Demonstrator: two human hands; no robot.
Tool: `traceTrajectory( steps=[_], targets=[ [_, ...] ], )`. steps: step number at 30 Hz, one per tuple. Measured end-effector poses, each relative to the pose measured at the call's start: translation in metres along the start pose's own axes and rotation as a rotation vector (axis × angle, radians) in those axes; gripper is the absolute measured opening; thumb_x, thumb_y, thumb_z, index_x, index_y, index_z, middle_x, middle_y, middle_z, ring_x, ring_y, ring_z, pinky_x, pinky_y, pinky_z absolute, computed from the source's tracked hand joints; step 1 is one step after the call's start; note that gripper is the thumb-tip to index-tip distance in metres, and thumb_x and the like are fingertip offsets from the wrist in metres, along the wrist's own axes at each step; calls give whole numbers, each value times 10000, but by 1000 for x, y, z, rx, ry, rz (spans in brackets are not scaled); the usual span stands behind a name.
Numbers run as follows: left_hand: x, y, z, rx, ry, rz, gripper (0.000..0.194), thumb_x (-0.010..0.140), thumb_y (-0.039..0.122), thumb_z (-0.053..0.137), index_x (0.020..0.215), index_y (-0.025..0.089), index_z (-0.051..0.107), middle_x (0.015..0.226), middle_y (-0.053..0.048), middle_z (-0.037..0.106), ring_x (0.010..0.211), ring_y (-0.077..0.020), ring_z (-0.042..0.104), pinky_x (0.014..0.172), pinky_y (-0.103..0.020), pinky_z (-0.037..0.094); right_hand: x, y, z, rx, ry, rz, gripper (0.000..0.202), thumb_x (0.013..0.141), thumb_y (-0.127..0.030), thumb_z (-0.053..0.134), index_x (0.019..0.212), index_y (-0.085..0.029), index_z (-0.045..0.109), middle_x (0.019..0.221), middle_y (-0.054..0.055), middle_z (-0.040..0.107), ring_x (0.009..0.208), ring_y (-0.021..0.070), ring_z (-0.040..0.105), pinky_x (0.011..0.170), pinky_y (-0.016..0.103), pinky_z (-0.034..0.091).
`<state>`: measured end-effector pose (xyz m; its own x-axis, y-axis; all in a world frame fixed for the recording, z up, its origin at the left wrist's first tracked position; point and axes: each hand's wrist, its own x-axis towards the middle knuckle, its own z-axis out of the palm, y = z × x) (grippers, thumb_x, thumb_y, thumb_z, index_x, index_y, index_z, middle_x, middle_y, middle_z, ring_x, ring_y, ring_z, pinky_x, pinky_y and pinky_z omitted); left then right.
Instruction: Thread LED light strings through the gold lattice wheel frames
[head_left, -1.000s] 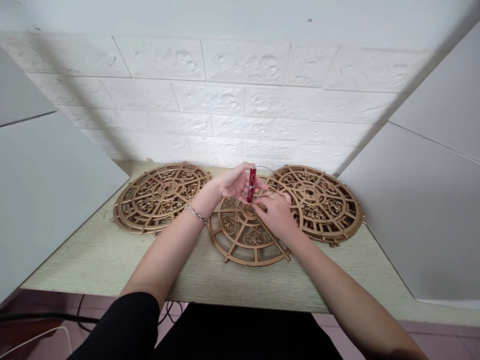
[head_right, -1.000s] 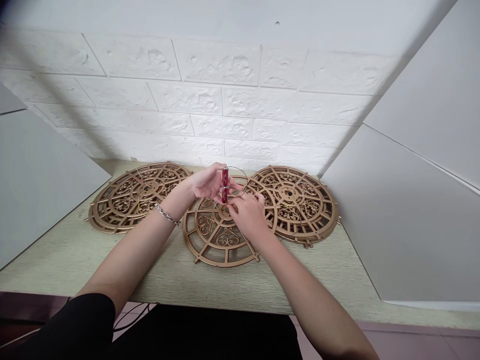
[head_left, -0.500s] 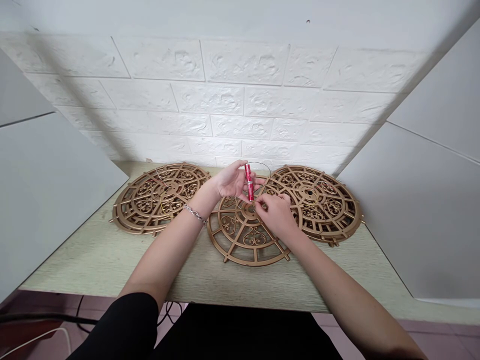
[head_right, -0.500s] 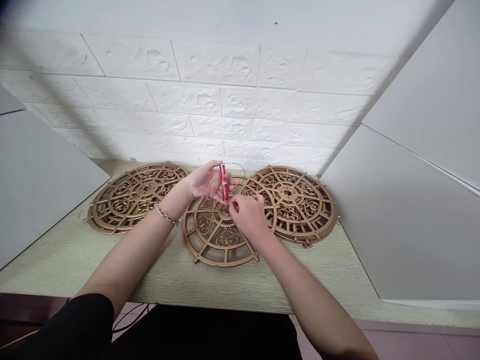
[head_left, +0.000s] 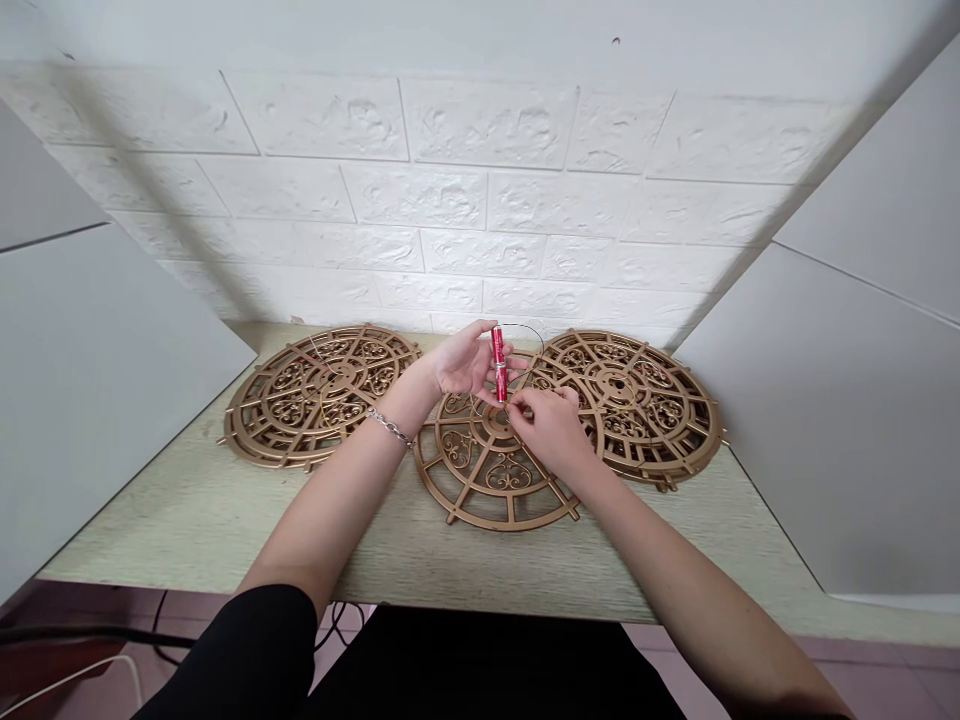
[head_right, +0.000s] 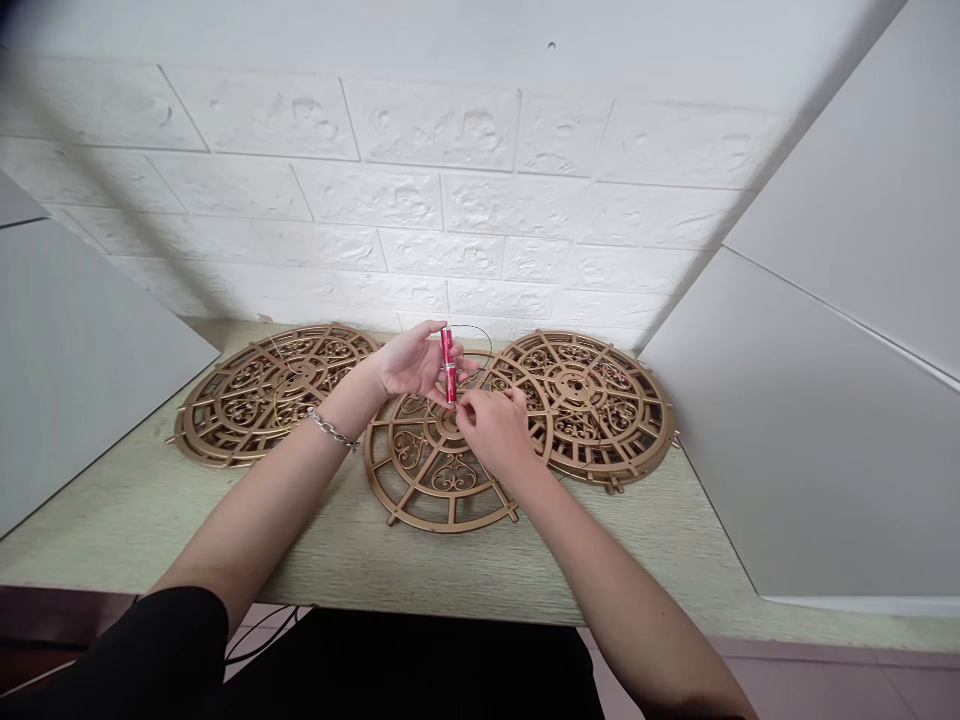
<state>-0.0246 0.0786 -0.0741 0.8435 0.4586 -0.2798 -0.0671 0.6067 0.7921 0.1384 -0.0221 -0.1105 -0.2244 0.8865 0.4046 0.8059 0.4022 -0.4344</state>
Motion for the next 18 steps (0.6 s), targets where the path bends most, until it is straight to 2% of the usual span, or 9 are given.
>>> traceTrajectory(
  steps=[7, 13, 18],
  targets=[
    [0, -2, 7, 51, 42, 18, 418, 776, 610, 405, 796, 198, 471, 890, -40, 614, 763, -176, 548, 758, -459, 468, 0, 0, -1, 6, 21, 3, 123, 810, -194, 496, 718, -191, 578, 670, -17, 645, 671, 154, 571, 836, 341, 249],
    [-1, -3, 19, 109, 150, 50, 428, 723, 620, 459, 783, 199, 514, 869, -68, 617, 779, -197, 517, 707, -422, 472, 1, -1, -2, 29, 5, 6, 120, 811, -190, 495, 717, -187, 570, 720, -15, 657, 678, 146, 566, 856, 347, 245],
    [0, -3, 22, 138, 207, 46, 450, 682, 627, 468, 762, 195, 568, 825, -86, 614, 737, -210, 509, 633, -385, 465, 1, -1, -1, 33, 3, 12, 114, 805, -186, 503, 713, -189, 571, 705, -13, 652, 698, 153, 574, 860, 350, 242]
  ],
)
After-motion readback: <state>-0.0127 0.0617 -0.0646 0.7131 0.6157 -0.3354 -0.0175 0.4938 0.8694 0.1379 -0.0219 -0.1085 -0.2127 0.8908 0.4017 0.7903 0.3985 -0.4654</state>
